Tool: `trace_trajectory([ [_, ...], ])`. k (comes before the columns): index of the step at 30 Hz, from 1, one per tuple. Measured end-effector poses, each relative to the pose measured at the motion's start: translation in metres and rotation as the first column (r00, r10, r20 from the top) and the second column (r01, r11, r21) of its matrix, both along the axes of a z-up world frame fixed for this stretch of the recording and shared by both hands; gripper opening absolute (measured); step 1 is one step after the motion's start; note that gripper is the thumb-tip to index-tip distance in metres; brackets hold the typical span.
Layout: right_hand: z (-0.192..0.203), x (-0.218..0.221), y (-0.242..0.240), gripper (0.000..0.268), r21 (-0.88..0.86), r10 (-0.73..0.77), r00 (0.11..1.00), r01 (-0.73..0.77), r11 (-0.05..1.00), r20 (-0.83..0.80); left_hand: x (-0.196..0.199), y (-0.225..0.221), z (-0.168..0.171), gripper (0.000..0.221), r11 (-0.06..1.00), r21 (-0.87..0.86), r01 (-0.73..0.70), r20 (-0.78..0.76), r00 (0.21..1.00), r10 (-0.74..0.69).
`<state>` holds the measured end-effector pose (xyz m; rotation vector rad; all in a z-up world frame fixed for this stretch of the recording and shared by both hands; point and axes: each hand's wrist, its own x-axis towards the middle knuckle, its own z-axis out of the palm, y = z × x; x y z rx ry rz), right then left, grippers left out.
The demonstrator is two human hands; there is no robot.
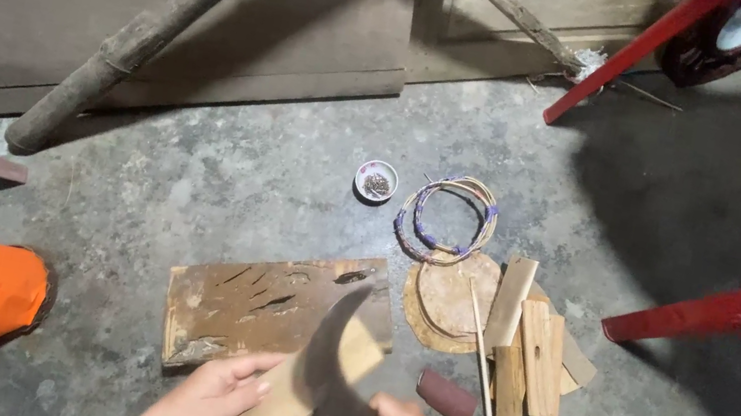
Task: Shaping small wooden pieces using a curved blade and finishing them with sandpaper.
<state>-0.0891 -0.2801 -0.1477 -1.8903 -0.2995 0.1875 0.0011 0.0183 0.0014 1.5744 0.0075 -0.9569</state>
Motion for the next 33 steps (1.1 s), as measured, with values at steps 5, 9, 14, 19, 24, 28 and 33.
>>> trace_trajectory([
  [5,0.041,0.005,0.017,0.041,-0.025,0.094,0.969,-0.102,0.994,-0.231,0.009,-0.011,0.007,0.048,0.996,-0.026,-0.091,-0.099,0.991,0.088],
  [9,-0.001,0.000,0.010,0.058,0.014,0.067,0.994,-0.066,0.998,-0.090,0.003,0.017,-0.015,0.051,0.998,0.003,0.067,0.092,0.993,-0.067],
  [14,0.046,0.010,0.019,0.038,0.013,0.077,0.968,-0.076,0.997,-0.239,0.005,0.005,-0.019,0.049,0.996,-0.009,-0.085,-0.062,0.995,0.084],
  [19,0.052,0.009,0.018,0.033,0.048,0.164,0.877,-0.160,0.986,-0.452,0.003,0.012,-0.022,0.046,0.997,-0.042,-0.060,-0.043,0.997,0.058],
  [24,0.004,0.000,0.008,0.034,-0.126,-0.014,0.993,-0.002,0.992,-0.121,0.005,0.014,-0.032,0.054,0.993,-0.111,-0.027,0.064,0.997,0.035],
  [28,0.046,0.002,0.023,0.042,-0.053,0.145,0.864,-0.194,0.980,-0.482,0.007,-0.004,-0.016,0.048,0.979,-0.064,-0.192,-0.169,0.969,0.179],
  [33,0.008,0.003,0.007,0.052,-0.012,-0.056,0.996,0.055,0.998,-0.071,0.013,0.016,-0.011,0.050,0.991,0.110,0.080,-0.119,0.991,-0.067],
])
